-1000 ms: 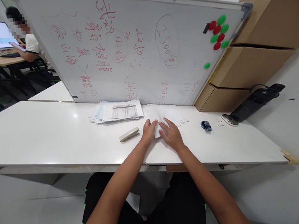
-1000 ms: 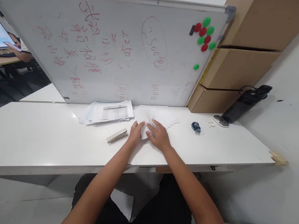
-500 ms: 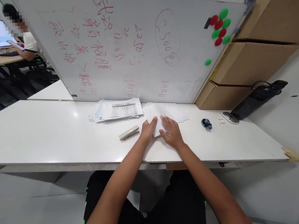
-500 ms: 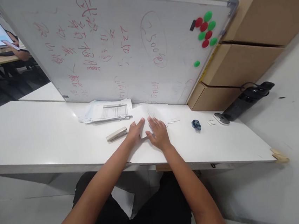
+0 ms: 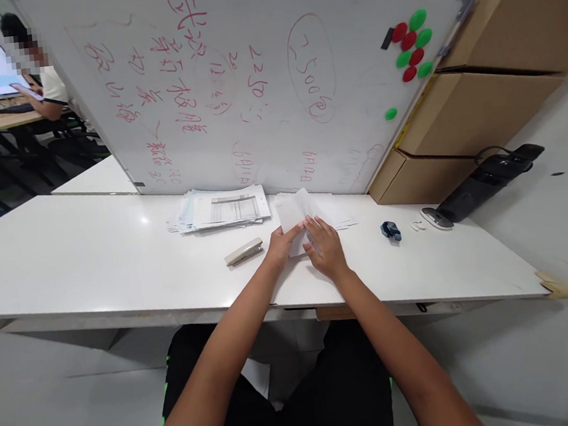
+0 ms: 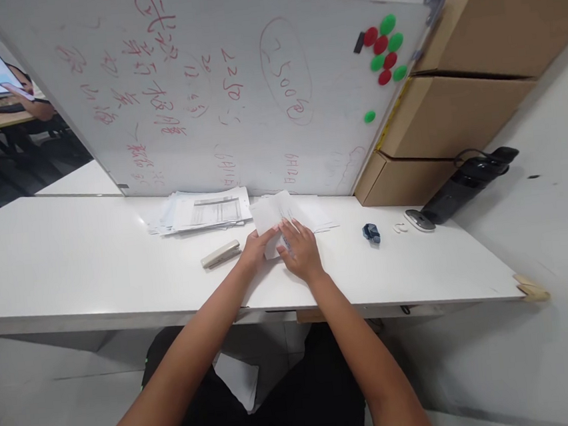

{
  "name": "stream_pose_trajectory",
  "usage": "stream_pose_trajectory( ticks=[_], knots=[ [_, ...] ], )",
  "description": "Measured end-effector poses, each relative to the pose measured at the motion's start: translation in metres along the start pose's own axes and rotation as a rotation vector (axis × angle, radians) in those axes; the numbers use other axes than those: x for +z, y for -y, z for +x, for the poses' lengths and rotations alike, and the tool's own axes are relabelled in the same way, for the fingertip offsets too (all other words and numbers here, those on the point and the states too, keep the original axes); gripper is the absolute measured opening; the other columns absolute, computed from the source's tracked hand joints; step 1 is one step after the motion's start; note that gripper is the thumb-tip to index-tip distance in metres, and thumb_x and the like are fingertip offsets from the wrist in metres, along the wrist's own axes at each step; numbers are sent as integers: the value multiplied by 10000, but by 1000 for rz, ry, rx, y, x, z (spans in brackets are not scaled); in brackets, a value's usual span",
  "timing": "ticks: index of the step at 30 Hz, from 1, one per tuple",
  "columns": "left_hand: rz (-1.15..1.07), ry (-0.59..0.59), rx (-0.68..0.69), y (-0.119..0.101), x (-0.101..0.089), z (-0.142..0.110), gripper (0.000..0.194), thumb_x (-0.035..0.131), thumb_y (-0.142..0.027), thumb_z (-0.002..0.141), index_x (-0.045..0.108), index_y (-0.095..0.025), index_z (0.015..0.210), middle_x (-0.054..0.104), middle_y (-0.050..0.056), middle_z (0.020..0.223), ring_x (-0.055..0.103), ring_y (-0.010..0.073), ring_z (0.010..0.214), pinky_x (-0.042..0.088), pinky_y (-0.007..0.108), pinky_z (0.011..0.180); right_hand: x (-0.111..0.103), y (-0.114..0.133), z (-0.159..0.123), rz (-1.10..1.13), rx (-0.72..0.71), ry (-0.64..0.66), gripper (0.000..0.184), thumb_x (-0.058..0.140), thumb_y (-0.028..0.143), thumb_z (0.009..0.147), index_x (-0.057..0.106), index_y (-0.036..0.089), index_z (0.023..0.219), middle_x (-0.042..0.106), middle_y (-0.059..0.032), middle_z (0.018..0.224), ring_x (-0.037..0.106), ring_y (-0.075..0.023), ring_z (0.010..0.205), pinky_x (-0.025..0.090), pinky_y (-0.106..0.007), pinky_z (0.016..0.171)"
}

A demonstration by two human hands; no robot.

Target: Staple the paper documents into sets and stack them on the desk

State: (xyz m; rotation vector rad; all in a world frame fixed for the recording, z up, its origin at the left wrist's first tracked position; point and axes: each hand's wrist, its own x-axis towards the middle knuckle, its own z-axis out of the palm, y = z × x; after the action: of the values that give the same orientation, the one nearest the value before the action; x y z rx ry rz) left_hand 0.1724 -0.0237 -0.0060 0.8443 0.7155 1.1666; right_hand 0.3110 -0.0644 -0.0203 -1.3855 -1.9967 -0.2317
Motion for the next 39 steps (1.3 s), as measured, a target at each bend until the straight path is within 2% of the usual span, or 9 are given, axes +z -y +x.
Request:
stream_pose_trajectory(
  ticks=[13, 18, 21, 23, 25, 27, 30, 36, 39],
  knots=[
    [11, 39, -59, -2, 1, -3, 399, 722, -380, 724, 620, -244, 1085, 680, 74, 1106, 653, 221, 914, 511, 374, 797, 2, 1, 0, -1, -6, -21, 476, 354, 443, 951, 453, 255, 1377, 341, -98, 1510, 326, -264, 1382, 337, -467, 1070],
    [385, -87, 162, -13, -5, -10, 312, 708, -362, 723, 656, -180, 970, 709, 92, 999, 635, 270, 950, 485, 401, 866, 6, -13, 0, 34, 130, -194, 607, 251, 493, 963, 175, 220, 1499, 311, -147, 1515, 292, -247, 1402, 332, -485, 1076],
    [529, -57, 223, -29, -24, -31, 306, 684, -404, 743, 677, -187, 958, 712, 80, 1014, 625, 291, 991, 474, 409, 894, 8, -21, 0, 162, 353, -349, 658, 194, 507, 967, -4, 192, 1509, 235, -185, 1539, 269, -245, 1414, 339, -496, 1068],
    [573, -36, 198, -41, -41, -48, 325, 666, -439, 763, 688, -186, 966, 709, 83, 1045, 620, 296, 1019, 469, 410, 909, 8, -21, 0, 319, 390, -333, 707, 237, 539, 956, -43, 192, 1504, 233, -197, 1537, 306, -248, 1398, 377, -478, 1041],
    [583, -38, 158, -51, -58, -64, 370, 663, -468, 768, 693, -183, 1001, 701, 92, 1084, 615, 303, 1046, 466, 419, 923, 5, -16, 0, 493, 373, -230, 772, 360, 572, 921, 24, 195, 1505, 339, -196, 1493, 411, -252, 1337, 424, -450, 1002],
    [561, -42, 131, -57, -72, -76, 422, 676, -484, 759, 689, -179, 1051, 686, 100, 1133, 604, 308, 1082, 459, 429, 944, -2, -9, -1, 651, 395, -103, 742, 511, 569, 860, 288, 182, 1453, 522, -177, 1362, 536, -264, 1220, 458, -438, 964],
    [531, -65, 107, -64, -82, -87, 481, 700, -492, 737, 678, -167, 1091, 677, 114, 1156, 602, 311, 1097, 458, 445, 959, -17, 2, -2, 881, 477, -7, 492, 662, 518, 771, 653, 162, 1110, 698, -127, 1095, 641, -282, 1029, 497, -440, 897],
    [609, -5, 65, -79, -64, -106, 512, 694, -505, 740, 670, -148, 1106, 686, 113, 1129, 623, 302, 1054, 511, 423, 885, -58, 34, -8, 1102, 512, 145, 394, 741, 429, 717, 718, 203, 1039, 718, -60, 1052, 648, -262, 966, 513, -387, 831],
    [666, -12, 130, -79, -55, -111, 493, 659, -521, 766, 673, -160, 1102, 692, 91, 1118, 618, 292, 1061, 501, 405, 897, -65, 47, -13, 1131, 537, 56, 411, 721, 437, 736, 704, 209, 1078, 707, -50, 1090, 633, -251, 1011, 494, -380, 876]
  ],
)
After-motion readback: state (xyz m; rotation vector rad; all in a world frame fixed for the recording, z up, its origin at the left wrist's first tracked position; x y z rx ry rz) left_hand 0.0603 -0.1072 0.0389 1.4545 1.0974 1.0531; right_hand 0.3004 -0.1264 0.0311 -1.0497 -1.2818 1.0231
